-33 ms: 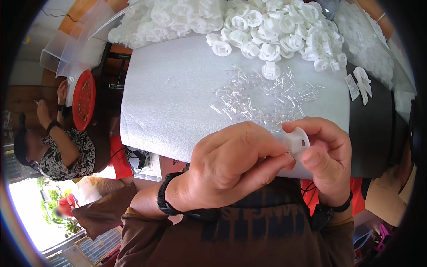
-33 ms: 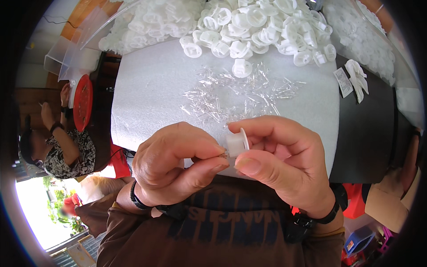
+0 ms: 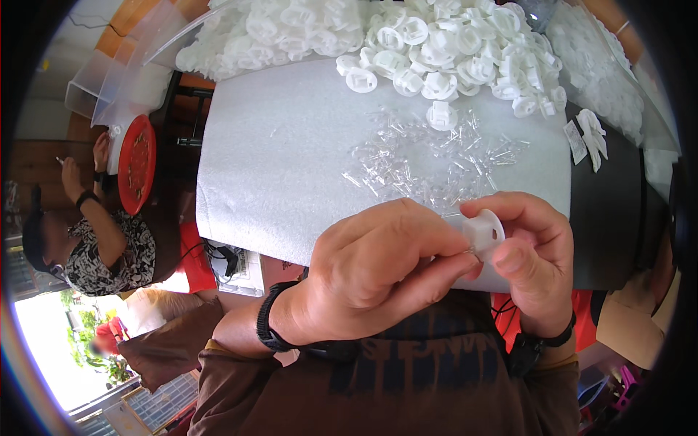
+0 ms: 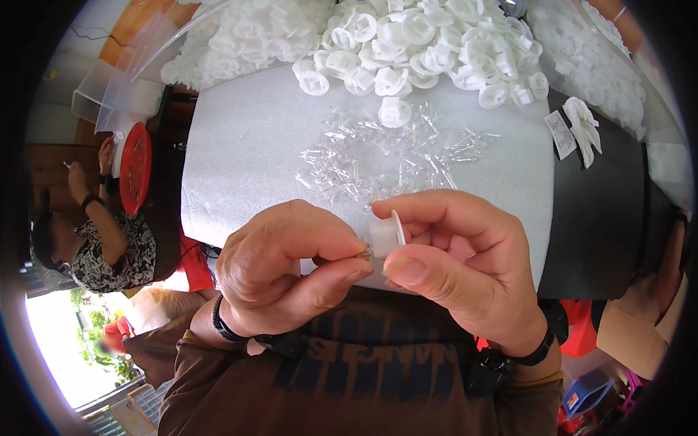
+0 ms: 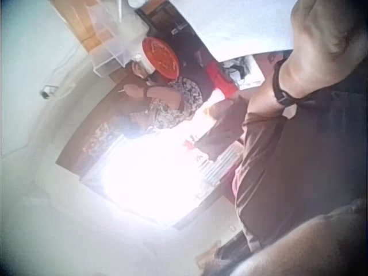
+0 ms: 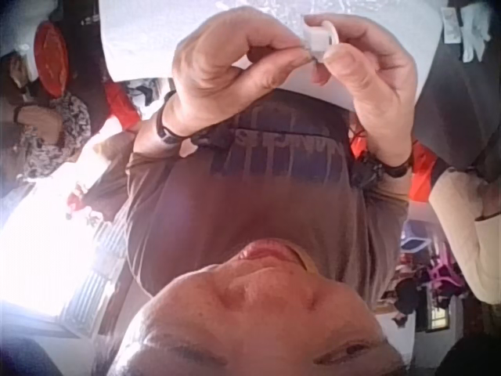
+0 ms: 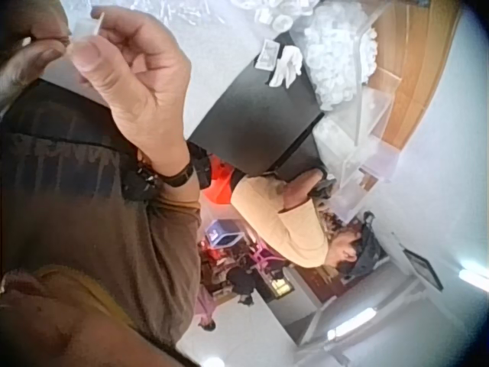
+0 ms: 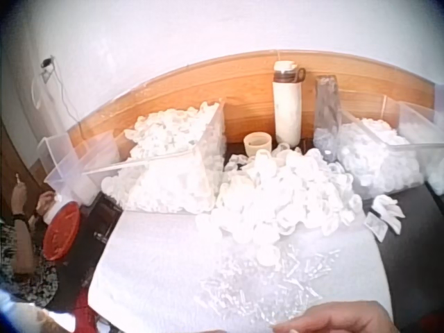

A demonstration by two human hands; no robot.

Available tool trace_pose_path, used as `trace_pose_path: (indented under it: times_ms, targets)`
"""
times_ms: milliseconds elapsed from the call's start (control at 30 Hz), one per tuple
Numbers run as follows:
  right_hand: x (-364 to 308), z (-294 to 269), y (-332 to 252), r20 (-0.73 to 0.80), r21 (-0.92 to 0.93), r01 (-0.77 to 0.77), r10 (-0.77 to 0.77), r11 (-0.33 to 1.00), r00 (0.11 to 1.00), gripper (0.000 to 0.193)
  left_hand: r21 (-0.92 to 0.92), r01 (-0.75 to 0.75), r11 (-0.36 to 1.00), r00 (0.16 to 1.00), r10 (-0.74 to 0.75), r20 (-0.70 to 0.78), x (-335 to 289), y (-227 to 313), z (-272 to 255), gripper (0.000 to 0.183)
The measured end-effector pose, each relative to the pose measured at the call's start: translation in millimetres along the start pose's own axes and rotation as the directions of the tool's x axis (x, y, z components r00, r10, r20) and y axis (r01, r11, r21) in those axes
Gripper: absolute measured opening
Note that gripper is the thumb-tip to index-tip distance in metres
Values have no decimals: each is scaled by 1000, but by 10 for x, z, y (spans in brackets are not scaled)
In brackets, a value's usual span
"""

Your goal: Assembling small white plastic components by inserting metal or plastic pins into pre-drilled holes in the base.

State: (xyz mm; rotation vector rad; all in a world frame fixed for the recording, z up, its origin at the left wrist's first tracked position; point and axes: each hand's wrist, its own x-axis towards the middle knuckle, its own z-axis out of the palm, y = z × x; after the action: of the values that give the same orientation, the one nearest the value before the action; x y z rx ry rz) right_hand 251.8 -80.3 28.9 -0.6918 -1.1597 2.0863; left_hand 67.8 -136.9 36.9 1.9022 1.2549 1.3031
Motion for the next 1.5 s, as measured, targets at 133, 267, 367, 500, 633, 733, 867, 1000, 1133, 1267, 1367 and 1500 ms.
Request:
trace_pose_path:
  times_ms: [133,267,367,500,633,733,867,1000,1133,1267,1367,1500]
  targets:
    - [11,-19,1,-14,22,-24,24,999,1000,36,-19,83,996,996,-83,17,4,40,-16,22]
    - [7,-24,7,-13,-21,-1,0,1000,1000,36,-7,84,996,996,-84,-30,-69,-38,-11,22]
    - [5,-57,10,21,-110,45,-43,993,999,38,11,52,999,999,-52,-15,-45,-21,-13,22]
    - [7,-36,16,18,-152,71,-69,986,997,40,77,1,997,1000,-2,14,-37,-9,-21,23]
    - [15,-22,19,43,-155,84,-78,984,996,41,138,-43,989,999,40,30,-35,26,-38,24]
    - [18,7,10,54,-154,99,-92,983,994,40,140,-5,990,1000,4,10,-39,75,-26,24]
    - [30,5,2,36,-129,105,-101,986,994,39,162,-48,986,998,43,38,-2,26,-36,25]
    - [28,-37,3,50,-161,82,-75,984,996,40,102,-33,994,998,28,53,-10,-21,-30,23]
    - [46,-71,17,86,-347,196,-177,917,980,47,0,122,993,989,-121,87,-33,-49,-27,17]
    - [75,-66,-7,195,-593,368,-316,716,929,52,-126,242,962,969,-234,74,-94,-115,18,20]
    - [101,-24,-56,282,-674,468,-386,572,878,51,-103,177,979,983,-170,69,-104,-166,27,20]
    - [109,-20,-31,277,-686,473,-403,553,872,50,-25,42,999,996,-40,80,-126,-207,16,21]
